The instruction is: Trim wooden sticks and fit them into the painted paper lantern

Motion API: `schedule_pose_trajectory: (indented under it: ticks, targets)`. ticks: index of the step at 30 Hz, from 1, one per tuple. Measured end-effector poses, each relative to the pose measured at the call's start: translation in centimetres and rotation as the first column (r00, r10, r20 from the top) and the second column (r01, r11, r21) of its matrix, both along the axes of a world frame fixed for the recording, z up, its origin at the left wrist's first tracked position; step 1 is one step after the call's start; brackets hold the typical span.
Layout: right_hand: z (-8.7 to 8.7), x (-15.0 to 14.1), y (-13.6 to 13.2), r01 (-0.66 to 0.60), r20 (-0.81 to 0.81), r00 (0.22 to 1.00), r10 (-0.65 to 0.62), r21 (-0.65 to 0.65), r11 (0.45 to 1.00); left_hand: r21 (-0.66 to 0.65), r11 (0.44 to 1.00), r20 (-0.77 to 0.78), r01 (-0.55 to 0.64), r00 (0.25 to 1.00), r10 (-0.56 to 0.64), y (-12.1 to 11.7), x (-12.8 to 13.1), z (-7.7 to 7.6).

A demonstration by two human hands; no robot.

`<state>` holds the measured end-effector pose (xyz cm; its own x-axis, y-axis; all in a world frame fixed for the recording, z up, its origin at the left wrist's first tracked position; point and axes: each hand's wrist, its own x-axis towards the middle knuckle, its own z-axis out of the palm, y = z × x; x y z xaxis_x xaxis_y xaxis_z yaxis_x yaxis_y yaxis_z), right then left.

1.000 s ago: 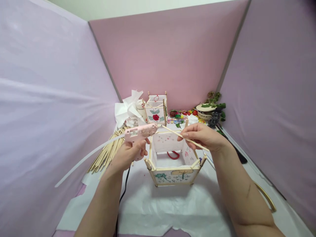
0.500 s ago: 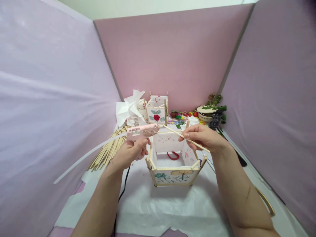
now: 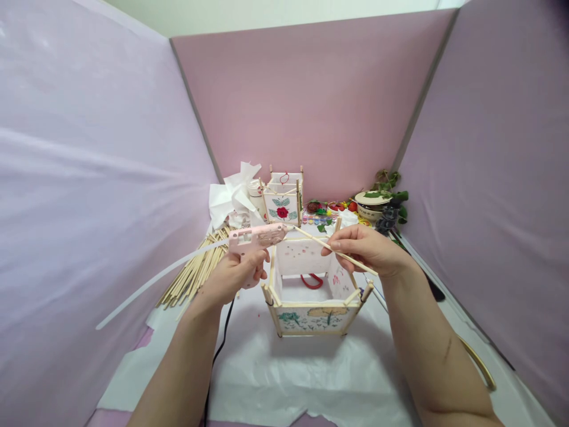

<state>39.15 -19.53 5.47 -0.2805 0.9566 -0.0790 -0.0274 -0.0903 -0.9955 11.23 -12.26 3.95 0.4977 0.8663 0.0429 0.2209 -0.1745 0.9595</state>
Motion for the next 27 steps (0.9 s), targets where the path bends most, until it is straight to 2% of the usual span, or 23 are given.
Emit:
schedule_pose_trajectory:
  ticks: [20, 27]
  targets:
    - [-0.12, 0.08, 0.10, -0.007, 0.005, 1.000, 0.007, 0.001, 1.000, 0.044, 0.999, -0.094, -0.029, 0.995, 0.033, 0.05, -0.06, 0.06]
    - [-0.07, 0.06, 0.04, -0.009, 0.005, 1.000, 0.009, 0.000, 1.000, 0.052, 0.998, -0.077, -0.027, 0.997, 0.031, 0.11, 0.00, 0.00]
